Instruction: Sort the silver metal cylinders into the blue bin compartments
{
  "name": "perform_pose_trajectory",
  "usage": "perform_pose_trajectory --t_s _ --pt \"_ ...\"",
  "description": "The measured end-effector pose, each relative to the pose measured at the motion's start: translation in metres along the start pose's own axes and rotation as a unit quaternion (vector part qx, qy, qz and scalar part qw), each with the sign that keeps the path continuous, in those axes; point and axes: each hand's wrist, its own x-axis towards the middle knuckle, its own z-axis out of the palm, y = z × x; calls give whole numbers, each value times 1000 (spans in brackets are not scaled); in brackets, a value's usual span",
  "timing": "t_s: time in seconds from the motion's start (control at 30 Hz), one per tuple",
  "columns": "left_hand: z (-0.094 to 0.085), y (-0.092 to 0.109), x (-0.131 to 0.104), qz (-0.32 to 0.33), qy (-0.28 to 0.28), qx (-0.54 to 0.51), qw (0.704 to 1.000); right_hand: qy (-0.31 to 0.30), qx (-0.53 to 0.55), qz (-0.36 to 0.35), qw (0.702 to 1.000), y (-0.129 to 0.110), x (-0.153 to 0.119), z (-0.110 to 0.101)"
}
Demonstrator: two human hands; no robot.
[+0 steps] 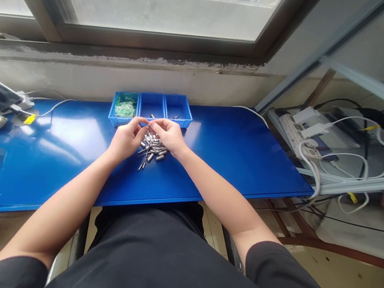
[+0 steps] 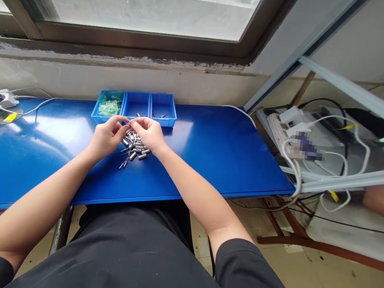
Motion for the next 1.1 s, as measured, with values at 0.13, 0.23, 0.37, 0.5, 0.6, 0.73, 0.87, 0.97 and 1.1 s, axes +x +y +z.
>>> perform_pose_trajectory --t_s 0.13,0.23,0.37,0.5,0.6,0.73,0.87,0.97,1.1 --pt "0 -2 1 -10 -1 25 1000 -2 9 -23 1000 1 -1 2" --pt "-1 -1 1 -7 2 27 1000 -4 12 -26 1000 2 -1 2" --pt "0 2 0 -3 7 10 1000 -4 7 -12 1000 2 0 0" --pt "0 3 -1 -1 3 -4 1000 -2 1 2 1000 -1 0 -1" --pt "-1 1 0 -3 0 -3 1000 -8 6 -9 1000 -2 0 1" --pt "-1 -1 1 -10 -2 12 1000 1 5 -13 1000 -2 -1 3" --pt "0 1 1 -11 2 13 1000 2 14 -4 1000 -1 -2 4" --pt "0 2 0 -3 6 3 1000 0 25 7 1000 -2 -2 4" --pt "-1 3 -1 1 5 -7 1000 5 22 14 1000 -2 -2 2"
